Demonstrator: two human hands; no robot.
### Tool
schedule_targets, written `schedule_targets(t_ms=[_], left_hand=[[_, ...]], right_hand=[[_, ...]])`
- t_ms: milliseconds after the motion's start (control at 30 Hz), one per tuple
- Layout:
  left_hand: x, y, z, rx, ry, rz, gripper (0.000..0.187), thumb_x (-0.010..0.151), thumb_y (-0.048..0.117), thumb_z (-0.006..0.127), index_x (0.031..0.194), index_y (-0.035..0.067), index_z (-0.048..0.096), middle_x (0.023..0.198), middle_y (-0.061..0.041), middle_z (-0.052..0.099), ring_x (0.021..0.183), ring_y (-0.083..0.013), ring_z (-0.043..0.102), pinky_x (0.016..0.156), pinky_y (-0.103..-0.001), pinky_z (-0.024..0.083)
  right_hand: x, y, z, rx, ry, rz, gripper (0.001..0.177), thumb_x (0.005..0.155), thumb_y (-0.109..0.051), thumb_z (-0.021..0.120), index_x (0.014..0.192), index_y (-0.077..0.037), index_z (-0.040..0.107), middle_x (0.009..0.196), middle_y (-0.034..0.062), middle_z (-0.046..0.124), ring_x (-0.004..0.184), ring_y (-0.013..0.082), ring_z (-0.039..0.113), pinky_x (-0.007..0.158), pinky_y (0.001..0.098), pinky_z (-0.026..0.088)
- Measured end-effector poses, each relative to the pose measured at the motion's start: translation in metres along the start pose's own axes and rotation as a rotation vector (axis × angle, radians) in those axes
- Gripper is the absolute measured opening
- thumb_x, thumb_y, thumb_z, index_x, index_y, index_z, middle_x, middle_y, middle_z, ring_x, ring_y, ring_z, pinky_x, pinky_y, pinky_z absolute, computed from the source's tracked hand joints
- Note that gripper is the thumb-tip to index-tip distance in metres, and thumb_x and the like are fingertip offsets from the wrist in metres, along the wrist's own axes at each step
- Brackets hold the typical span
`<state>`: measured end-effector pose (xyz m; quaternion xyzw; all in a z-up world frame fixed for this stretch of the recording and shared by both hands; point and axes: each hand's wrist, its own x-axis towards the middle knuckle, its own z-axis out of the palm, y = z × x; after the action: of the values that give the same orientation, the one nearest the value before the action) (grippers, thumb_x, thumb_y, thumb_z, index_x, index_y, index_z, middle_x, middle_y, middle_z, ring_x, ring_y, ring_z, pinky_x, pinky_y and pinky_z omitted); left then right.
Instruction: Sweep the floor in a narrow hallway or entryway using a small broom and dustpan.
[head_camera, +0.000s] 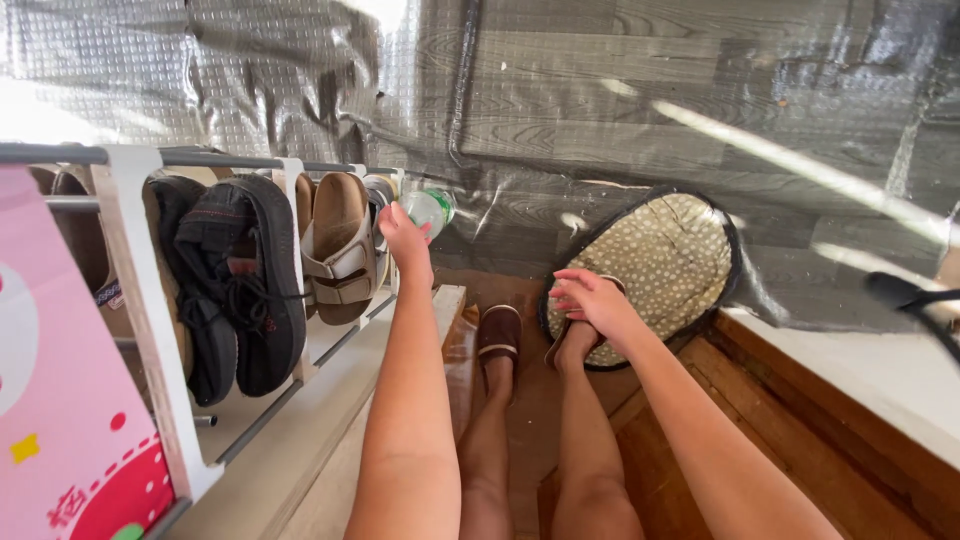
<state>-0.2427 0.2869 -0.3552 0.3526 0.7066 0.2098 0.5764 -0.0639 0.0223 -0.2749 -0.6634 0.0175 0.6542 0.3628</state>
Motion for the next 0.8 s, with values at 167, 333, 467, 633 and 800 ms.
schedule_targets(t_ms=[167,333,467,633,800], left_hand=[[-0.031,-0.056,0.011,0.044,0.044,0.291,0.054,0.104,0.043,0.043,0.148,0.012,0.037,0.144,-0.007,0.051,0.095,-0.0239,0.068,0.084,-0.038,0.053],[-0.152,-0.064,0.011,0.355,-0.088,0.434,0.032,0.109,0.031,0.048,0.127,0.007,0.061,0.117,-0.009,0.068,0.101,-0.0218,0.066,0.089,-0.036,0.052],[-0.232,-0.072,-0.005,0.333,-0.483,0.44,0.028,0.107,0.026,0.05,0.11,0.005,0.067,0.1,-0.007,0.073,0.09,-0.0183,0.067,0.084,-0.032,0.053],[-0.285,-0.096,-0.056,0.343,-0.652,0.444,0.027,0.106,0.024,0.051,0.106,0.003,0.068,0.098,-0.005,0.074,0.09,-0.0139,0.069,0.083,-0.029,0.054],[-0.326,-0.086,-0.083,0.252,-0.752,0.332,0.028,0.106,0.023,0.05,0.108,0.001,0.068,0.101,-0.006,0.074,0.09,-0.0139,0.069,0.082,-0.029,0.054]], right_hand=[[-0.073,0.01,-0.007,0.143,0.098,-0.046,0.037,0.101,-0.028,0.053,0.133,-0.01,0.061,0.118,0.0061,0.073,0.104,0.0163,0.068,0.089,0.0334,0.054],[-0.109,0.052,-0.02,0.268,0.184,-0.106,0.03,0.103,-0.028,0.054,0.12,-0.007,0.067,0.114,0.0052,0.074,0.106,0.0162,0.069,0.091,0.0331,0.051],[-0.142,0.062,-0.035,0.277,0.259,-0.208,0.028,0.101,-0.031,0.058,0.103,-0.008,0.073,0.109,0.0034,0.075,0.108,0.0138,0.066,0.091,0.032,0.046],[-0.162,0.074,-0.05,0.252,0.247,-0.27,0.03,0.099,-0.033,0.061,0.09,-0.007,0.072,0.106,0.0053,0.077,0.104,0.014,0.066,0.09,0.0325,0.044],[-0.193,0.084,-0.043,0.208,0.233,-0.371,0.04,0.1,-0.038,0.064,0.075,-0.006,0.063,0.101,0.0073,0.08,0.099,0.0149,0.066,0.092,0.0316,0.045]])
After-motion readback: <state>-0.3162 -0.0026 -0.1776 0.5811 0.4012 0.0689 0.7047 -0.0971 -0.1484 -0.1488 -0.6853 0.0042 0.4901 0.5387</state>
